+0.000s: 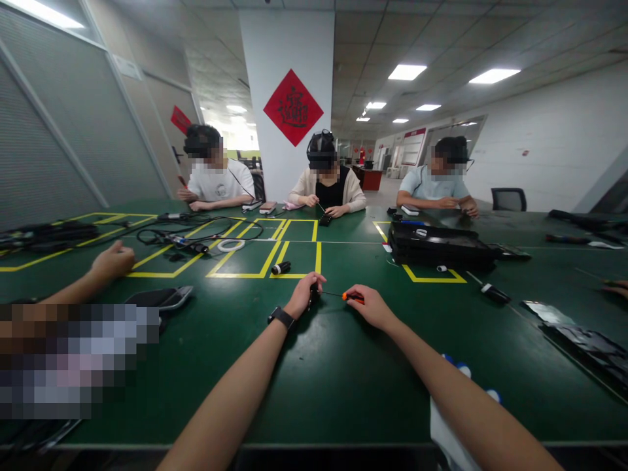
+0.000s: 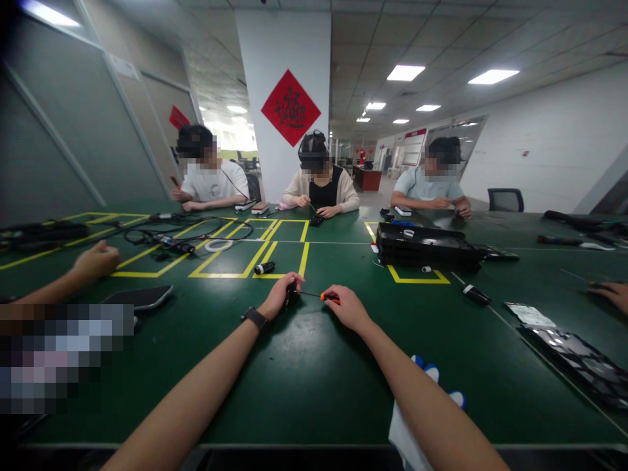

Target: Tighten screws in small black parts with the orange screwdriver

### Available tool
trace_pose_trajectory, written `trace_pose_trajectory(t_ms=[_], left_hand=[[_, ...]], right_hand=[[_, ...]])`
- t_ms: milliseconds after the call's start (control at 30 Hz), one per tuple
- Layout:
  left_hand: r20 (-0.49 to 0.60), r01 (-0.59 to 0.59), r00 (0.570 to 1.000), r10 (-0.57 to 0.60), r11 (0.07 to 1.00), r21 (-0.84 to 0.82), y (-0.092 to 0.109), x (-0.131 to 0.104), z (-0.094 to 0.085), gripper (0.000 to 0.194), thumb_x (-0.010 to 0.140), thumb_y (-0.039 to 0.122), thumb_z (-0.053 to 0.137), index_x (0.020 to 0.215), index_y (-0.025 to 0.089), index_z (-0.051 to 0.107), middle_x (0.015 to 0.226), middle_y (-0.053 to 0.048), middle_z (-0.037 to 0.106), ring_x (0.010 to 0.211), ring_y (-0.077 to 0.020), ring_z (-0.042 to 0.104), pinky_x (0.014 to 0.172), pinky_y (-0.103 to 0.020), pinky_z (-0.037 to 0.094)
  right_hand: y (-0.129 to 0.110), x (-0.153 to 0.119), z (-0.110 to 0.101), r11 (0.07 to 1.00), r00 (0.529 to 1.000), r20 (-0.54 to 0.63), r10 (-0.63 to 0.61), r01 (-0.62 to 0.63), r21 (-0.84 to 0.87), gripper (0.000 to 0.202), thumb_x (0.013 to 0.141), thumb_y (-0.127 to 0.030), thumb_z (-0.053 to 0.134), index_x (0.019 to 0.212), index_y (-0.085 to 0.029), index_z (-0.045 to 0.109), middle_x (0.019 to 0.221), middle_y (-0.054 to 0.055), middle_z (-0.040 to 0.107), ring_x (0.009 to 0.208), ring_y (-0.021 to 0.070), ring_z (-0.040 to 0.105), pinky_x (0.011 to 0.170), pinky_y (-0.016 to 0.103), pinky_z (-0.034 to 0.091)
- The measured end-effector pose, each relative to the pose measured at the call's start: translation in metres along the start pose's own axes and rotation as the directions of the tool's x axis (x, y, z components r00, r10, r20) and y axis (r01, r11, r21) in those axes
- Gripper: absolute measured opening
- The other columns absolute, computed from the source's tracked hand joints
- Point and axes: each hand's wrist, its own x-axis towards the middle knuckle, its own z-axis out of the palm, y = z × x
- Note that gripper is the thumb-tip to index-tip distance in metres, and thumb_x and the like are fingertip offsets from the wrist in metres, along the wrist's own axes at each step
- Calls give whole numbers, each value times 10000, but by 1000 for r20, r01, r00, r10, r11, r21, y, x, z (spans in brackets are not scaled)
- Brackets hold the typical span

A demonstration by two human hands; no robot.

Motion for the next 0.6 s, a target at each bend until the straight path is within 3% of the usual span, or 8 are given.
trace_pose_trajectory(t_ms=[367, 533, 600], left_hand=[[-10, -11, 1000, 11, 1000, 29, 6, -2, 2, 314, 806, 332, 294, 821, 143, 545, 655, -11, 522, 612, -107, 489, 603, -235, 382], [-15, -17, 1000, 18, 999, 52, 6, -2, 2, 305, 807, 321, 294, 814, 153, 549, 642, -4, 518, 605, -101, 482, 589, -227, 376], [-14, -10, 1000, 10, 998, 58, 6, -2, 3, 307, 807, 314, 288, 815, 154, 549, 641, -3, 519, 602, -101, 482, 582, -226, 373]], right_hand=[[1, 1, 7, 996, 995, -51, -86, 84, -30, 300, 709, -249, 568, 998, -176, 534, 890, 43, 545, 823, 146, 493, 771, 293, 388], [2, 2, 10, 979, 997, -31, -73, 65, -191, 192, 813, -288, 426, 818, -167, 576, 845, 55, 533, 837, 154, 465, 785, 309, 357], [2, 1, 9, 976, 997, -26, -76, 69, -205, 160, 802, -281, 450, 817, -169, 563, 845, 49, 528, 829, 151, 460, 772, 300, 357]])
